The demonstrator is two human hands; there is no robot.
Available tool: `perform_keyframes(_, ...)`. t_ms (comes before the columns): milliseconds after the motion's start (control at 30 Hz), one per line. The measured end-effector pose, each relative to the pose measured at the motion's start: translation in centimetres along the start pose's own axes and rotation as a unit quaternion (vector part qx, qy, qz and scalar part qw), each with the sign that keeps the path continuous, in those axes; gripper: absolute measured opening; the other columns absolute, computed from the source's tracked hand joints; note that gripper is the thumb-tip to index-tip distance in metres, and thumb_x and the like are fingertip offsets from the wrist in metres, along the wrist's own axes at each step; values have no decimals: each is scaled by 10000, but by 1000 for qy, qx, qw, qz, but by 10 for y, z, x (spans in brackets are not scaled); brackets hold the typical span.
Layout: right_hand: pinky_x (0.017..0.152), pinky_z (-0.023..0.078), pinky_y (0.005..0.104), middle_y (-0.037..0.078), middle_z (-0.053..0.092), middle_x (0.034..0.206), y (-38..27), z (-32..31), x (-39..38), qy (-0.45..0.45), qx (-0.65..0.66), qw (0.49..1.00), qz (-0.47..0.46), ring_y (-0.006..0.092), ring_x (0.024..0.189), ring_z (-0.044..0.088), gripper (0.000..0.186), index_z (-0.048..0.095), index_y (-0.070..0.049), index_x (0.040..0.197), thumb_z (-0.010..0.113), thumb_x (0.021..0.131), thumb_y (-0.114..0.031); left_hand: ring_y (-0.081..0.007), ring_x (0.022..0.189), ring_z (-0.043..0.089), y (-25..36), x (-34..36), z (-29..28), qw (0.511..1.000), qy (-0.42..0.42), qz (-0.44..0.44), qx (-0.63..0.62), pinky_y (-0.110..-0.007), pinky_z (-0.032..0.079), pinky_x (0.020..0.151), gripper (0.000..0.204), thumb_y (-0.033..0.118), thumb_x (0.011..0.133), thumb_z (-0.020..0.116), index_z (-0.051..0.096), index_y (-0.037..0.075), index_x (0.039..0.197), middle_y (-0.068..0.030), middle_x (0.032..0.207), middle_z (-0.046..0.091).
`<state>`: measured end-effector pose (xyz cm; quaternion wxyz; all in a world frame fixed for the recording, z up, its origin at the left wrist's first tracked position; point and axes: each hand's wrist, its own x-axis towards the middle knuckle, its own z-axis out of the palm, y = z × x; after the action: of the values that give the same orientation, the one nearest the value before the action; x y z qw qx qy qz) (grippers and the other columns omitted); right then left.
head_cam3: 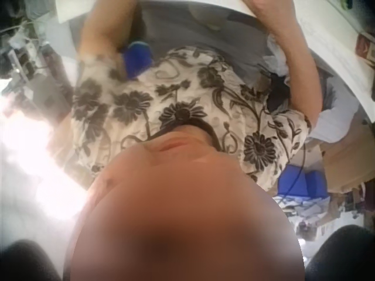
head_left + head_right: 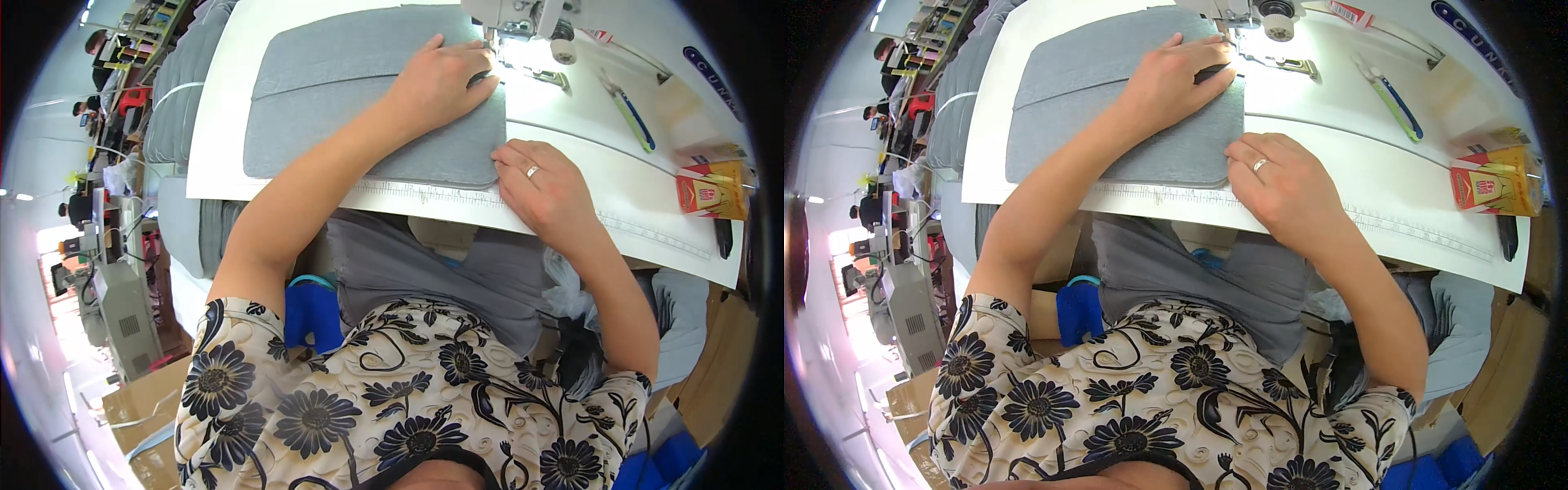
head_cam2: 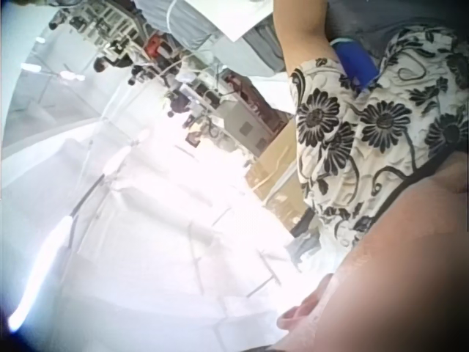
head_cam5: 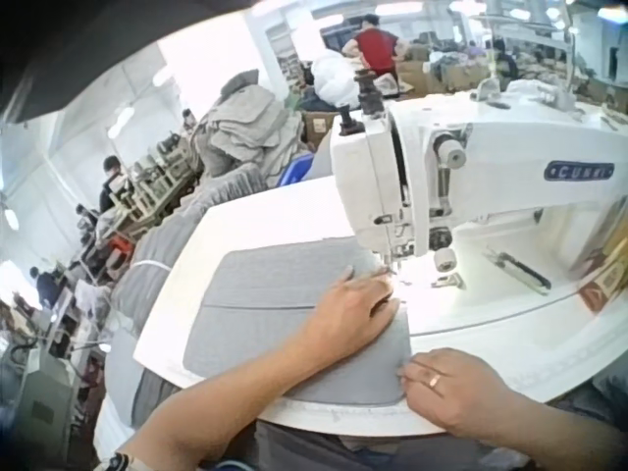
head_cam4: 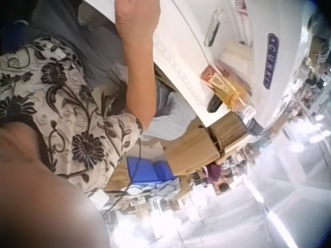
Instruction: Sewing fabric covers or sleeves using an industrial sewing machine.
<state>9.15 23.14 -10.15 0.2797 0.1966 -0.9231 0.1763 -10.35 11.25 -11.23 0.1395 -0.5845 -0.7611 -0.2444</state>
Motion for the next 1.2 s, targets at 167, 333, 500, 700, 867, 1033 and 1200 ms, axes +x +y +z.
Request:
perform_keyframes(167,812,534,380,111,646,975,18,2,6,1,-18,1000,-23,279,938,642,139,574,-2,836,623,712,-41,-309,1029,653,-9,12,-1,999,5,-20,-40,-539,417,1058,253,275,889,649,690,102,1070,-67,1095,704)
perform_keyframes(333,805,535,375,85,650,945,25,9,11,11,1,1000,-16,267,938,649,127,569,-4,837,620,723,-29,-342,946,657,-22,17,-4,999,-25,-5,-30,-508,420,1066,254,287,885,654,692,104,1056,-66,1075,705)
perform_keyframes(500,812,539,376,93,700,982,35,12,0,38,35,998,33,272,931,671,117,638,-28,915,631,804,-63,-328,995,657,2,9,-32,991,-125,-22,-29,-460,429,1072,290,327,879,669,695,121,1082,-63,1114,700)
perform_keyframes(700,798,533,357,102,704,991,41,4,-2,63,122,979,153,290,888,668,186,682,-46,1013,625,847,-107,-246,1118,651,38,-40,-52,989,-94,13,-117,-336,475,1027,362,231,879,702,667,88,1209,-86,1194,681)
perform_keyframes(867,832,516,363,69,700,1018,46,4,-7,31,58,997,33,256,996,634,266,683,-50,1058,625,799,-69,-242,1138,642,57,-22,-73,923,-217,-276,-157,-328,501,965,328,201,876,686,684,68,1176,-124,1199,676)
perform_keyframes(1033,906,479,362,48,678,1096,33,7,-2,6,-15,1000,15,226,1107,582,255,688,-37,1021,647,770,-56,-249,1174,620,52,-40,-48,996,-78,29,-40,-396,441,1021,306,188,884,662,692,48,1155,-119,1193,679)
perform_keyframes(1200,901,476,360,38,674,1090,29,7,0,-4,-44,999,15,213,1105,581,226,688,-32,987,654,764,-47,-242,1183,615,42,-36,-57,990,-113,16,-79,-445,414,1056,268,174,929,619,691,51,1155,-106,1173,689)
